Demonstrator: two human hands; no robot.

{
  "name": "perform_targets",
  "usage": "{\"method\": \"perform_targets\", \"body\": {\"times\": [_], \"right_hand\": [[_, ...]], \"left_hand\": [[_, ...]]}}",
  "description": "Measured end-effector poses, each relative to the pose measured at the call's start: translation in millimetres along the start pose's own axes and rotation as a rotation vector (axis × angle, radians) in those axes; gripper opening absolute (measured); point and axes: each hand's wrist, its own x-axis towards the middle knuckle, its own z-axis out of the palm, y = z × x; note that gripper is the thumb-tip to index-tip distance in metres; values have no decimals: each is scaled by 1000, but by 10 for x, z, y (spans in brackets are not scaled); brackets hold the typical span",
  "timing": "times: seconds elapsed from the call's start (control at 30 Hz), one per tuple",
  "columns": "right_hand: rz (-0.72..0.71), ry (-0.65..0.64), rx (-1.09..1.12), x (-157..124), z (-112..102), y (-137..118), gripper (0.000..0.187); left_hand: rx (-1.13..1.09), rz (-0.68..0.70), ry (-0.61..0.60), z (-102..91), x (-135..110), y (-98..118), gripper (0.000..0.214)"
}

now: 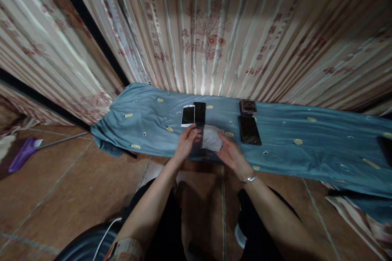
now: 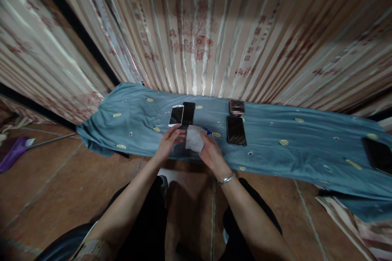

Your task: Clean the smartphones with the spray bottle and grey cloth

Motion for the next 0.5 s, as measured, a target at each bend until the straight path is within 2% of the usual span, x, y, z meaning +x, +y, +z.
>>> {"method": "perform_targets", "body": {"times": [0.07, 0.13, 0.2, 0.3, 0.5], "right_hand": [[-33, 16, -13, 7, -48, -67, 22], [-46, 34, -1, -6, -67, -125, 21], [-40, 52, 37, -38, -57, -174, 20], [-29, 74, 82, -105, -27, -239, 17], [-21, 63, 81, -227, -70, -340, 18]], "left_hand": [[256, 206, 141, -80, 195, 12, 45], [496, 313, 222, -133, 382, 13, 57], [667, 285, 271, -150, 533, -8, 72], [812, 223, 272, -130, 675, -63, 88], [988, 168, 308, -69, 814, -112, 91]]}}
